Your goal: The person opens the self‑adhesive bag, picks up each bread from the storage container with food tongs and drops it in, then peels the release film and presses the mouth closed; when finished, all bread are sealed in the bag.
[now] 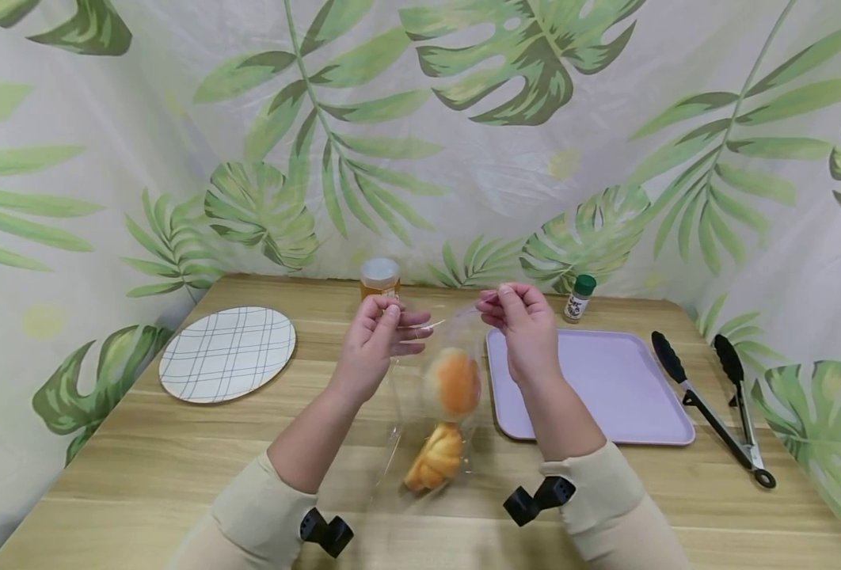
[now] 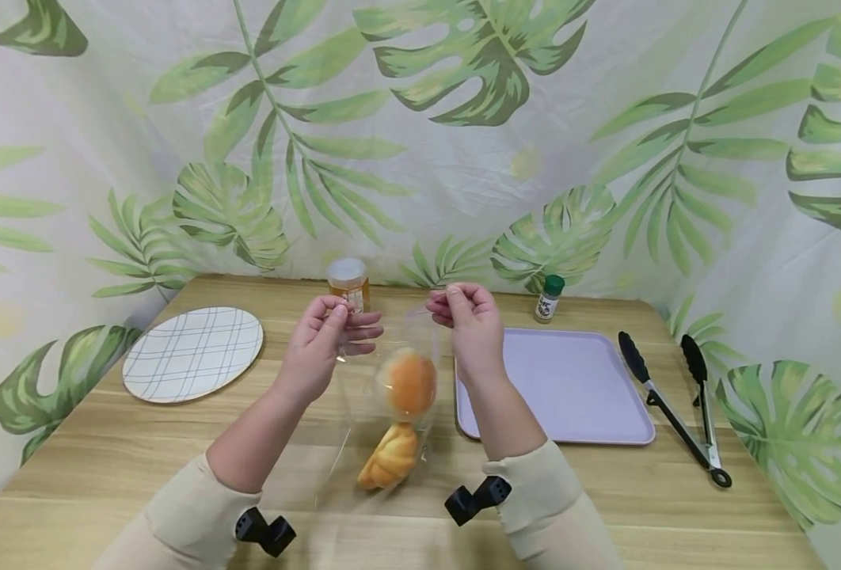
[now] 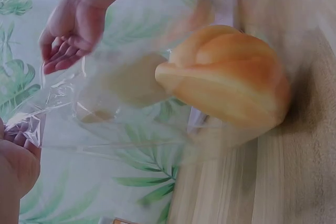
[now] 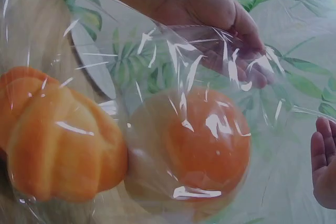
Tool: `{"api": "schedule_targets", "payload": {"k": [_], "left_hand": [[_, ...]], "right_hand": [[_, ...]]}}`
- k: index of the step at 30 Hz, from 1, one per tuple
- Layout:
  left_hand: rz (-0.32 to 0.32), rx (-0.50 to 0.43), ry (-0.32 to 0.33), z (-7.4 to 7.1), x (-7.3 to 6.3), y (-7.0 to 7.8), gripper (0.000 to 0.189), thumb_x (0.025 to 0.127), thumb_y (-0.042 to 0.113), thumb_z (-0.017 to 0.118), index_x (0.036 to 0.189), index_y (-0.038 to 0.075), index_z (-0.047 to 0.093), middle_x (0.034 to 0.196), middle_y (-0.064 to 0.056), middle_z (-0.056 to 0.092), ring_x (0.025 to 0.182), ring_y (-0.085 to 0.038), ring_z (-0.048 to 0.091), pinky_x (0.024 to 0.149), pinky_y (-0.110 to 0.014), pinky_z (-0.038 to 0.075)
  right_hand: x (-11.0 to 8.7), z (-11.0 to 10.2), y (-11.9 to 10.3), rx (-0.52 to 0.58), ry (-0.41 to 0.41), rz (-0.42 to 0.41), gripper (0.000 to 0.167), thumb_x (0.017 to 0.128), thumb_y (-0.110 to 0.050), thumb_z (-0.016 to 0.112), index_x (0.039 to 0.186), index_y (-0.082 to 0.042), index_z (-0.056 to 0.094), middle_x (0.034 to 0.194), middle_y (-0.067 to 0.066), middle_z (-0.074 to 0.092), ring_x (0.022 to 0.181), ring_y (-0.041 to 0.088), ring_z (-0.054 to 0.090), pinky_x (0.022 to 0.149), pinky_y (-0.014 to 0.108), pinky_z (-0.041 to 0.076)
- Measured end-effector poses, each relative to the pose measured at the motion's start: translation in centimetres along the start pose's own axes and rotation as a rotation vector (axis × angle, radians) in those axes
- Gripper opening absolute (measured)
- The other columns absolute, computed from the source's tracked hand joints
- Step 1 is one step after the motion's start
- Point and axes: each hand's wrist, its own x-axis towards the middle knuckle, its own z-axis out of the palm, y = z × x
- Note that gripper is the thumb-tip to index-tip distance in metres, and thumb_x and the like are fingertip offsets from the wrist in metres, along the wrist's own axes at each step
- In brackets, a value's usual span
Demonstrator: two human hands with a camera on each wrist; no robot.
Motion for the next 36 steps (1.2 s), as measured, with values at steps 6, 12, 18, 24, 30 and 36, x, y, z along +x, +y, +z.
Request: {"api": "schedule_targets", "payload": {"k": [6,12,18,24,30,36], "left_hand": [[-0.008,-0.012,0.012,-0.6,0.1,-0.1,0.013,0.108,0.018,0.034,0.102,0.015,0.045,0.093,0.007,0.075,0.085,-0.012,0.074,0.072,-0.030,0.062],[-0.040,-0.023,0.035,-1.0,0.2,-0.1,0.013,0.108,0.020,0.034,0.101,0.015,0.044,0.095,0.002,0.076,0.085,-0.012,0.074,0.071,-0.030,0.062],[-0.054,-0.042,0.052,-1.3,0.4,-0.3,0.014,0.108,0.019,0.034,0.100,0.015,0.044,0.094,0.004,0.076,0.084,-0.013,0.074,0.072,-0.032,0.062],[-0.043,-0.049,0.047,-1.3,0.4,-0.4,0.014,0.108,0.017,0.033,0.099,0.014,0.044,0.092,0.006,0.076,0.084,-0.012,0.074,0.070,-0.030,0.062],[-0.045,-0.038,0.056,-1.4,0.5,-0.4,0.013,0.108,0.018,0.034,0.102,0.012,0.044,0.101,-0.007,0.076,0.084,-0.013,0.075,0.073,-0.036,0.062],[-0.043,-0.032,0.057,-1.6,0.6,-0.5,0.015,0.107,0.018,0.034,0.107,0.005,0.042,0.105,-0.015,0.074,0.083,-0.014,0.075,0.073,-0.035,0.062]], "right_hand": [[0.4,-1.5,-0.3,0.054,0.078,0.022,0.019,0.102,-0.006,0.046,0.087,-0.014,0.054,0.074,-0.004,0.069,0.070,0.007,0.069,0.067,0.020,0.058],[0.9,-3.4,-0.7,0.073,0.152,0.059,0.017,0.103,-0.010,0.046,0.089,-0.013,0.053,0.075,-0.003,0.068,0.070,0.008,0.068,0.069,0.020,0.058],[1.3,-5.7,-1.1,0.114,0.225,0.102,0.011,0.103,-0.014,0.047,0.096,-0.008,0.053,0.077,-0.002,0.068,0.072,0.008,0.068,0.071,0.019,0.058],[1.6,-8.3,-1.5,0.208,0.319,0.112,0.015,0.103,-0.011,0.047,0.091,-0.007,0.056,0.077,0.001,0.067,0.069,0.010,0.066,0.069,0.019,0.058],[1.8,-10.7,-2.1,0.227,0.398,0.125,0.014,0.102,-0.013,0.050,0.093,-0.004,0.056,0.077,0.003,0.066,0.070,0.011,0.065,0.070,0.020,0.057],[1.9,-13.1,-2.9,0.295,0.487,0.106,0.014,0.101,-0.010,0.052,0.089,-0.004,0.055,0.075,0.006,0.067,0.066,0.013,0.066,0.064,0.022,0.058]]}}
